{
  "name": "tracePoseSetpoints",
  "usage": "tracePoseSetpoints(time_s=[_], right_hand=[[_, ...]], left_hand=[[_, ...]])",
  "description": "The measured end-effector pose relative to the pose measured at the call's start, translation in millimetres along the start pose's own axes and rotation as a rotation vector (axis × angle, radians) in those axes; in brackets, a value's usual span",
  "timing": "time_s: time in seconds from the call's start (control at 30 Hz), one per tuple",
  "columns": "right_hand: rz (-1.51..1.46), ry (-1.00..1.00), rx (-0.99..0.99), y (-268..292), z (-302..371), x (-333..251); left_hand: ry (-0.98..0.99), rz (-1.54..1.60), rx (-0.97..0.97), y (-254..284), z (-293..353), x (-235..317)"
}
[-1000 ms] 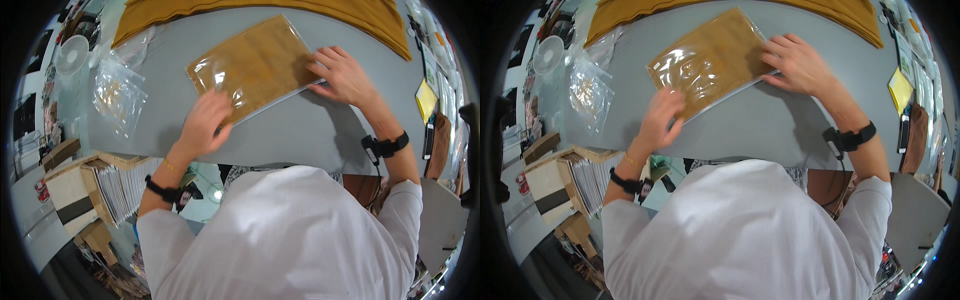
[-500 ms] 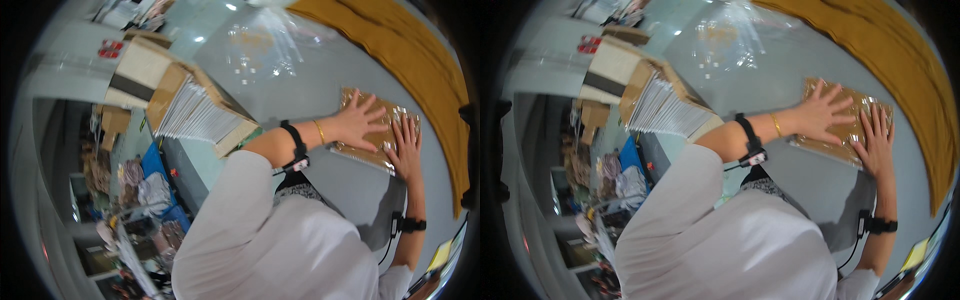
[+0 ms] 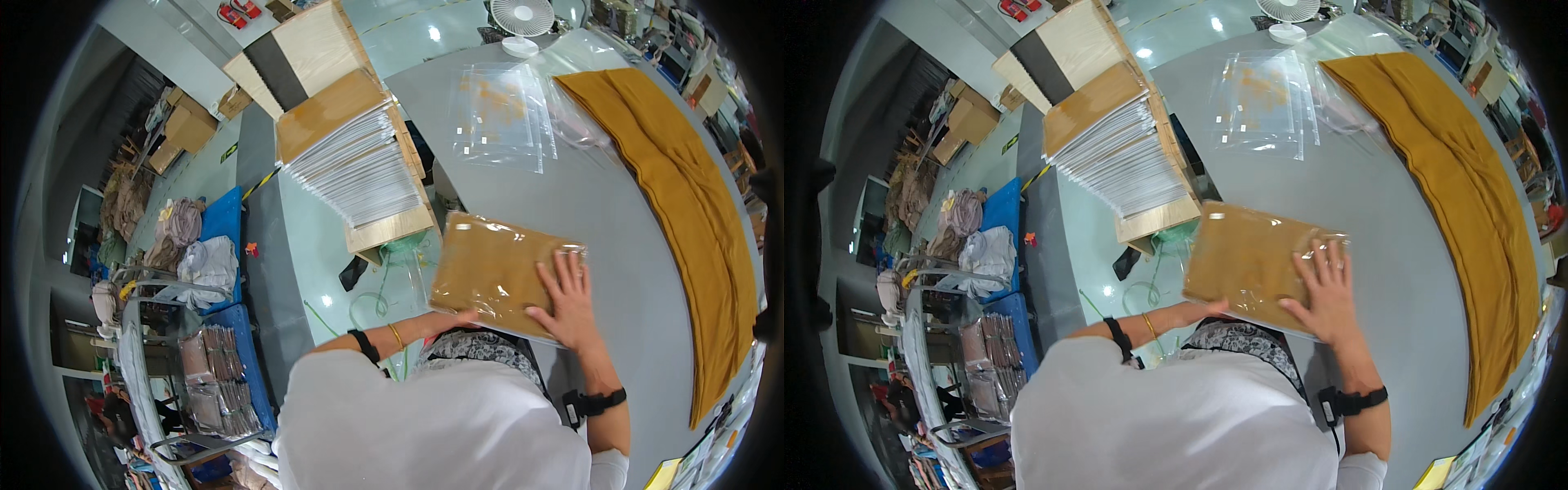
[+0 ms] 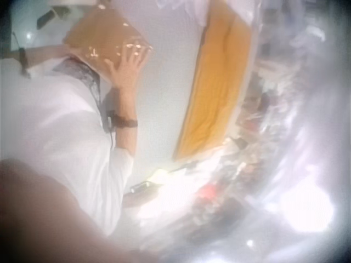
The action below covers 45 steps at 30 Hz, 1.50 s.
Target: The person folds mustard-colored pants on a table, places each folded pair into a clear plastic bag, and stacks the packaged items in a cardboard box. The process repeats for multiple pairs of pants.
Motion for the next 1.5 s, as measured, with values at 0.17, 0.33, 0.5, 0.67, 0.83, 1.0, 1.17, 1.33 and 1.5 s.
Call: tracePoseSetpoints(time_s=[0.17, 0.33, 0.5, 0.67, 0.83, 1.0, 1.17, 1.33, 1.5], right_hand=[[-0.232, -0.019, -0.078, 1.1, -38.0, -32.3], [-0.058, -0.005, -0.038, -2.6, -43.5, -22.9], [0.005, -0.010, -0.005, -5.6, -42.5, -27.9], [0.043, -0.036, -0.013, -5.3, -43.4, -30.1], [0.036, -0.023, 0.042, -2.9, -42.6, -31.2], [0.034, -0.023, 0.073, -0.2, -41.8, -33.6], [0.015, -0.038, 0.063, 1.5, -41.8, -32.0], [-0.027, -0.040, 0.067, 1.6, -39.8, -29.2], [-0.048, -0.061, 0.052, 1.0, -40.1, -24.5]], left_hand=[[-0.572, 0.601, 0.338, 79.2, 28.9, 128.6], [-0.958, 0.556, 0.528, 225.6, 47.4, 260.6], [-0.928, 0.484, 0.647, 337.0, 22.5, 276.7], [-0.978, 0.436, 0.851, 397.8, 40.2, 292.8], [-1.258, 0.487, 0.671, 378.7, 78.7, 349.4], [-1.385, 0.746, 0.125, 365.7, 66.3, 399.0], [-0.822, 0.580, 0.735, 420.7, 21.4, 332.2], [-0.486, 0.222, 0.719, 440.9, 23.0, 283.7], [-0.962, 0.692, 0.892, 458.5, 30.4, 299.5]])
Point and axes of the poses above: each hand's wrist, its own z-axis away from the middle knuckle, its own y-axis out of the back of the hand, x = y × z, the point moved 7 cm from there along -z, towards the middle knuckle, and after that the axes turned 14 degrees about -y, right-handed, at the moved point
